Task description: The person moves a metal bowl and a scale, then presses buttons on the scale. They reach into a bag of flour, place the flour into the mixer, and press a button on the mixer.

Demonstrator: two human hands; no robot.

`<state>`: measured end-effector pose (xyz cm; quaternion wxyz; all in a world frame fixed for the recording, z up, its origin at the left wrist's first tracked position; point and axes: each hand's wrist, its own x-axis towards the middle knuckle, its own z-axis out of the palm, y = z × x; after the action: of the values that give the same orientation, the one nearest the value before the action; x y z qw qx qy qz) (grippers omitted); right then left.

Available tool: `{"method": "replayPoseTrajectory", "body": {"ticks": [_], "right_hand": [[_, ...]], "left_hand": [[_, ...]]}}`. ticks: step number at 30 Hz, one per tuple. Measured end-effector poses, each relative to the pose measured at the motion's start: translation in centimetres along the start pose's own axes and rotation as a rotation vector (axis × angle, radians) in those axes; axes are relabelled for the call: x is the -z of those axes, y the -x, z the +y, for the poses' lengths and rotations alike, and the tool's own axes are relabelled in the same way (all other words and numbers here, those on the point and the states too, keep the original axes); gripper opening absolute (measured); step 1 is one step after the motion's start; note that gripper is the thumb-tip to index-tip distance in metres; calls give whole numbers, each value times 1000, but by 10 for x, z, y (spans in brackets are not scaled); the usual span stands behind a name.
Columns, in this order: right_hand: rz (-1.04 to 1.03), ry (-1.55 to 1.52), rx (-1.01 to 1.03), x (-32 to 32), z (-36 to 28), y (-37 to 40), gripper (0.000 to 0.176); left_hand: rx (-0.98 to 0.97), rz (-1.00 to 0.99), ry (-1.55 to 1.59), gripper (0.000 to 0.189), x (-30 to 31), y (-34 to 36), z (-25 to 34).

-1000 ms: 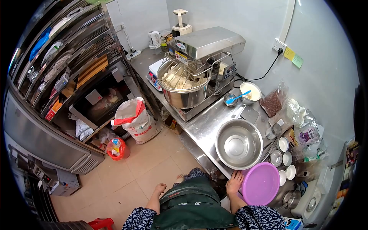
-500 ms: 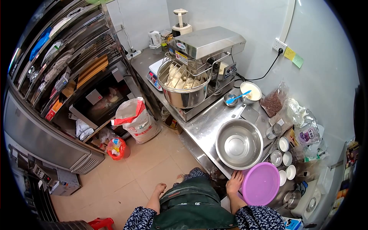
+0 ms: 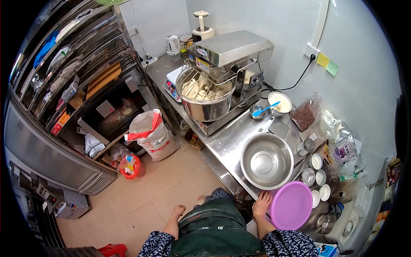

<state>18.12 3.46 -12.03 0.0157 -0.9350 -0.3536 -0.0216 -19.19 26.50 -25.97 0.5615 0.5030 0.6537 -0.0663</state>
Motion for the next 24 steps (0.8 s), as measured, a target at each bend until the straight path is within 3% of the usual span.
{"method": "replayPoseTrajectory", "body": {"ticks": [24], "right_hand": [[56, 6, 21, -1, 0, 1, 65]], "left_hand": [[11, -11, -2, 26, 1, 0, 0]]}}
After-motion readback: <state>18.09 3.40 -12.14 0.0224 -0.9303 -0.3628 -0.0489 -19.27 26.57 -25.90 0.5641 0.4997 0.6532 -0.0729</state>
